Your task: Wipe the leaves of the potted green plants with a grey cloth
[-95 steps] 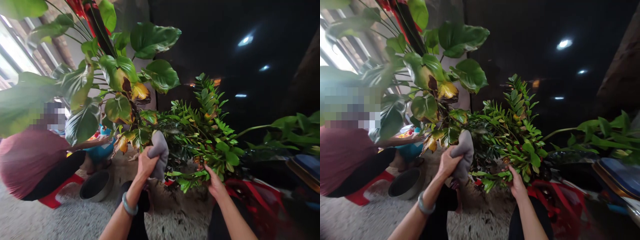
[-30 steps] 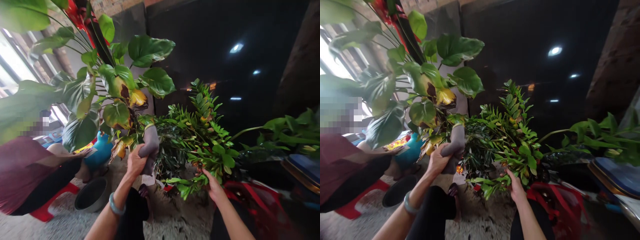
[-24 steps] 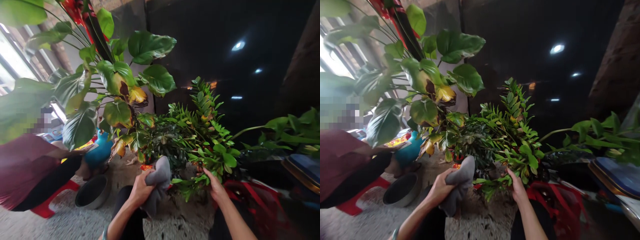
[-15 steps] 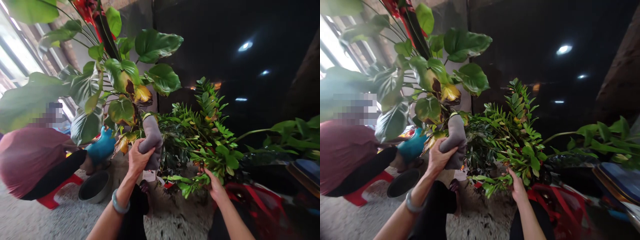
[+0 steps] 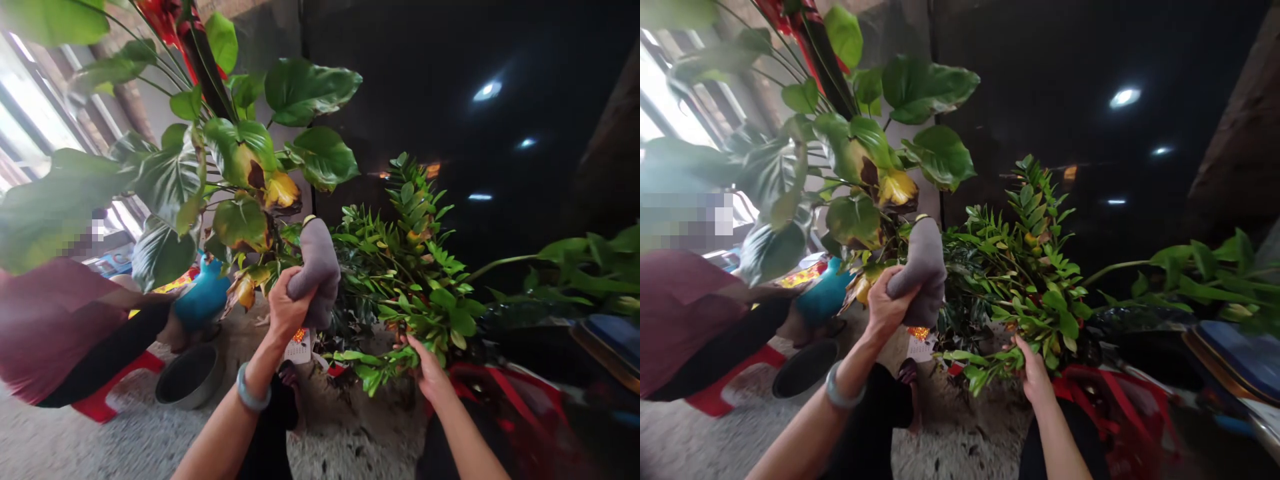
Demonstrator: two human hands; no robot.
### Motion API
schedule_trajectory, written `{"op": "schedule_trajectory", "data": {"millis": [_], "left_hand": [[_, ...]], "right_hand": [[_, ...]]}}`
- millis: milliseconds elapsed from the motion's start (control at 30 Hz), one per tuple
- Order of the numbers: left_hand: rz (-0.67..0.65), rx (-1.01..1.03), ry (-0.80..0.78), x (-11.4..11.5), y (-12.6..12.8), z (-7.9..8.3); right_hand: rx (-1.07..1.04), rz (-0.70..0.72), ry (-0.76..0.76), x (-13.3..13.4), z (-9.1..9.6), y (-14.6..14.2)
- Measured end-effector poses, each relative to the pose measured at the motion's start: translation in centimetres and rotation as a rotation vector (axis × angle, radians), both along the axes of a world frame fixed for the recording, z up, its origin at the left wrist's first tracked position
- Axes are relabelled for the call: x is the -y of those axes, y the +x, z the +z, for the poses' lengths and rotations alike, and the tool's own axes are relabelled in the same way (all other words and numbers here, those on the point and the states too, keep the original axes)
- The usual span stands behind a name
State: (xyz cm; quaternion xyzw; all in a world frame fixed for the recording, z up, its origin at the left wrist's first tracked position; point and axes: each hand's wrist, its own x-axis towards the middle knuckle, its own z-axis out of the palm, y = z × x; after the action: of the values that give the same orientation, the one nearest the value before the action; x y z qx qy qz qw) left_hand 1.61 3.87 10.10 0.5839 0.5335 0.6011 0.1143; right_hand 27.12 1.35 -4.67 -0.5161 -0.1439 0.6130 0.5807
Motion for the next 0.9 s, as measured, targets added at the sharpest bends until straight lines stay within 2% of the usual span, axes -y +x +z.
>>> {"op": "schedule_trajectory", "data": {"millis": [33, 100, 167, 233, 300, 367, 467, 533, 567, 633, 733, 767, 833, 900], "left_hand": [[-0.023, -0.008, -0.008, -0.8, 0.2, -0.2], [-0.123, -0.06, -0.108, -1.2, 0.6, -1.9], [-0.264, -0.152, -0.259, -0.3, 0.7, -4.2], [-0.417, -0.242, -0.354, 1.4, 0.7, -5.7], [-0.541, -0.278, -0.335, 2.7, 0.6, -5.4], [-0.571, -0.255, -0.23, 2.8, 0.7, -3.6], [-0.395, -0.155, -0.056, 0.4, 1.0, -0.3], [-0.271, -0.1, -0.005, -1.6, 1.3, 0.5], [-0.245, -0.088, -0.011, -2.4, 1.4, 0.2], [-0.281, -0.119, -0.092, -2.9, 1.4, -1.7], [-0.504, -0.31, -0.32, -1.2, 0.9, -5.7], [-0.588, -0.378, -0.379, -0.2, 0.6, -6.6], [-0.705, -0.458, -0.431, 1.4, 0.1, -6.9], [-0.709, -0.421, -0.393, 2.1, -0.1, -5.3]], "right_hand": [[-0.006, 0.001, -0.002, 0.0, 0.0, -0.1], [-0.012, -0.005, 0.007, 0.0, -0.1, -0.1], [-0.005, -0.009, 0.017, 0.1, -0.1, 0.1], [0.002, -0.007, 0.019, 0.3, -0.1, 0.3], [-0.004, -0.003, 0.024, 0.4, 0.0, 0.4], [-0.01, -0.009, 0.033, 0.3, 0.0, 0.4], [0.002, -0.011, 0.02, 0.1, -0.2, 0.1], [0.014, -0.006, 0.005, -0.1, -0.3, 0.0], [0.017, -0.004, 0.001, -0.1, -0.3, -0.1], [0.021, -0.011, 0.003, -0.1, -0.4, -0.1], [0.023, -0.027, 0.02, 0.1, -0.2, 0.0], [0.025, -0.025, 0.023, 0.2, -0.1, 0.1], [0.025, -0.011, 0.017, 0.4, 0.0, 0.2], [0.019, -0.005, 0.02, 0.3, 0.0, 0.3]]}}
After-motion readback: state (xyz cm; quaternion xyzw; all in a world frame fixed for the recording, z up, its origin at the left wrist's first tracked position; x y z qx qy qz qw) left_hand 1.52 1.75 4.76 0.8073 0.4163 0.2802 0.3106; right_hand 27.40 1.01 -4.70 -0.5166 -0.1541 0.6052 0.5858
